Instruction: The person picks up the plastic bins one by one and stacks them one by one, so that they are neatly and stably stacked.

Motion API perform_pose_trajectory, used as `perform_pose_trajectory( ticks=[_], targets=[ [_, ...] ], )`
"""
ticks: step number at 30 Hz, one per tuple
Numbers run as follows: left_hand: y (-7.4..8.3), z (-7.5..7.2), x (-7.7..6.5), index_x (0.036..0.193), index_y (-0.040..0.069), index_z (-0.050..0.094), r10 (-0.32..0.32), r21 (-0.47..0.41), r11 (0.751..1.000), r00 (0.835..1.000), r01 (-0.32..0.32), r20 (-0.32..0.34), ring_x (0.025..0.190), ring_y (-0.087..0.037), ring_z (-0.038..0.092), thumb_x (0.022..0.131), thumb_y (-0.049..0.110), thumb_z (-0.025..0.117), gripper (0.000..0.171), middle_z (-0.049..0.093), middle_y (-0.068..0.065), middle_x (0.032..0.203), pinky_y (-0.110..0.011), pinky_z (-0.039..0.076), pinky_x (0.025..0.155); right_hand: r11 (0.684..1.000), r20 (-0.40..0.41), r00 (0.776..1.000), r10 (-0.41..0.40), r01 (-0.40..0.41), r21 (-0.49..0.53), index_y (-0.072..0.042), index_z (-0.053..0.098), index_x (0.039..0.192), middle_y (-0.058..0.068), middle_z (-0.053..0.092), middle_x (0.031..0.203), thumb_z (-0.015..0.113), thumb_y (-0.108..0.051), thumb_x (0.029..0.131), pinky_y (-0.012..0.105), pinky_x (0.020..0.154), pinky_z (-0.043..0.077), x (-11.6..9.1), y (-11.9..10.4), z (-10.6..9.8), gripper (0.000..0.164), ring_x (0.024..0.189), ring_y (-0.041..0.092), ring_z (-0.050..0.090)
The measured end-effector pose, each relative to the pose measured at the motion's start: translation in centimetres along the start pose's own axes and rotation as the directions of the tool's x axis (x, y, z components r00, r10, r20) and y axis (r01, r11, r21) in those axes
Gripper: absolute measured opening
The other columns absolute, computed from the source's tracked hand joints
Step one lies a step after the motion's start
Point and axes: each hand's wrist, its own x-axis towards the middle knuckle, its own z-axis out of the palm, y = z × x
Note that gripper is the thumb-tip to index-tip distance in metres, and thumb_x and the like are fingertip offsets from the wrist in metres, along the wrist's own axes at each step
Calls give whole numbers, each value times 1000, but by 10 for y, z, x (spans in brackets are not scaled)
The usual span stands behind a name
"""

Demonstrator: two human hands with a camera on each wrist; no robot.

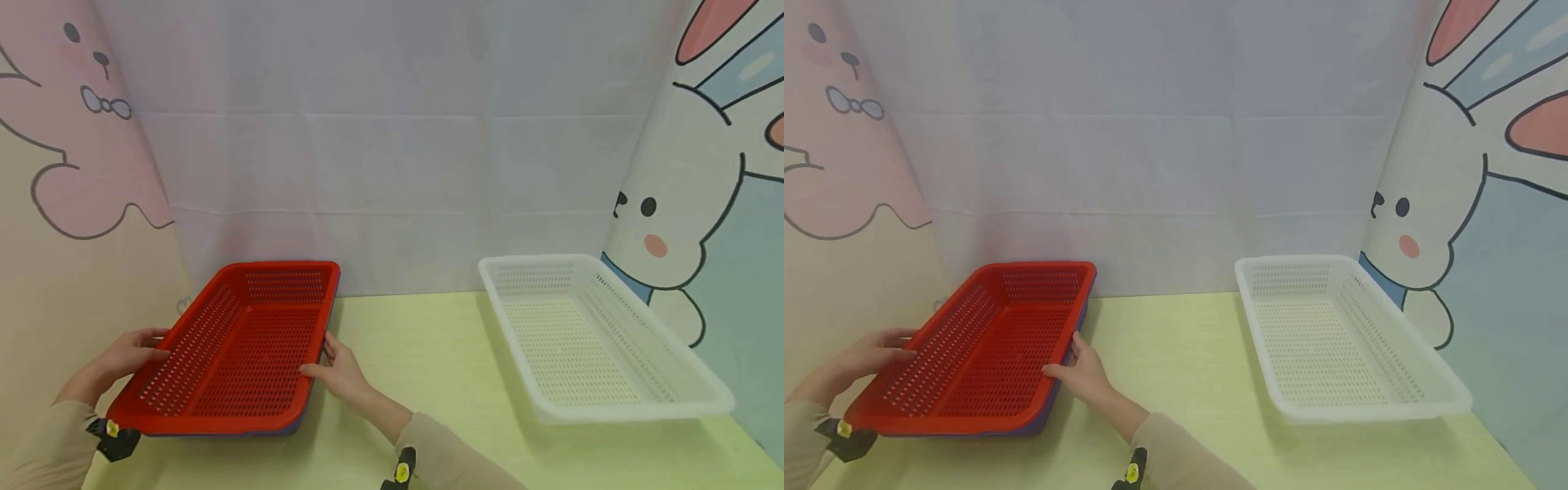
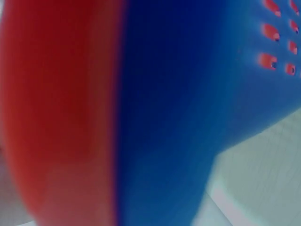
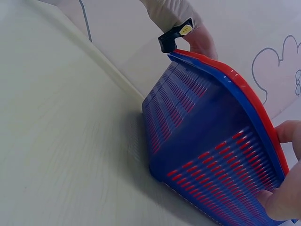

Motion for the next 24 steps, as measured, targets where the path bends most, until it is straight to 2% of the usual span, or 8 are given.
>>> perform_pose_trajectory(
  ticks=[7, 19, 24],
  targets=[
    [1, 3, -1, 129, -20, 22, 3, -9, 1000, 1000, -3, 24, 83, -24, 62, 91, 17, 52, 61, 47, -37, 114, -44, 52, 75, 998, 13, 1000, -28, 28, -49, 5, 19, 141, 19, 29, 142, 64, -4, 78, 39, 104, 27, -2, 0, -8, 78, 131, 29, 29],
    [9, 10, -1, 128, -20, 24, 17, -8, 1000, 999, -17, 31, 84, -25, 61, 89, 16, 55, 61, 47, -37, 114, -42, 52, 73, 997, 24, 999, -38, 39, -64, 2, 22, 141, 17, 32, 142, 63, -6, 79, 39, 104, 29, -6, -1, -20, 74, 130, 27, 31],
    [13, 13, 0, 128, -19, 25, 29, -10, 1000, 999, -29, 32, 86, -25, 62, 88, 19, 57, 64, 48, -36, 115, -44, 52, 76, 998, 25, 999, -41, 42, -54, 1, 23, 141, 17, 33, 141, 62, -6, 79, 39, 103, 30, -7, -1, -27, 74, 129, 26, 33]
  ],
)
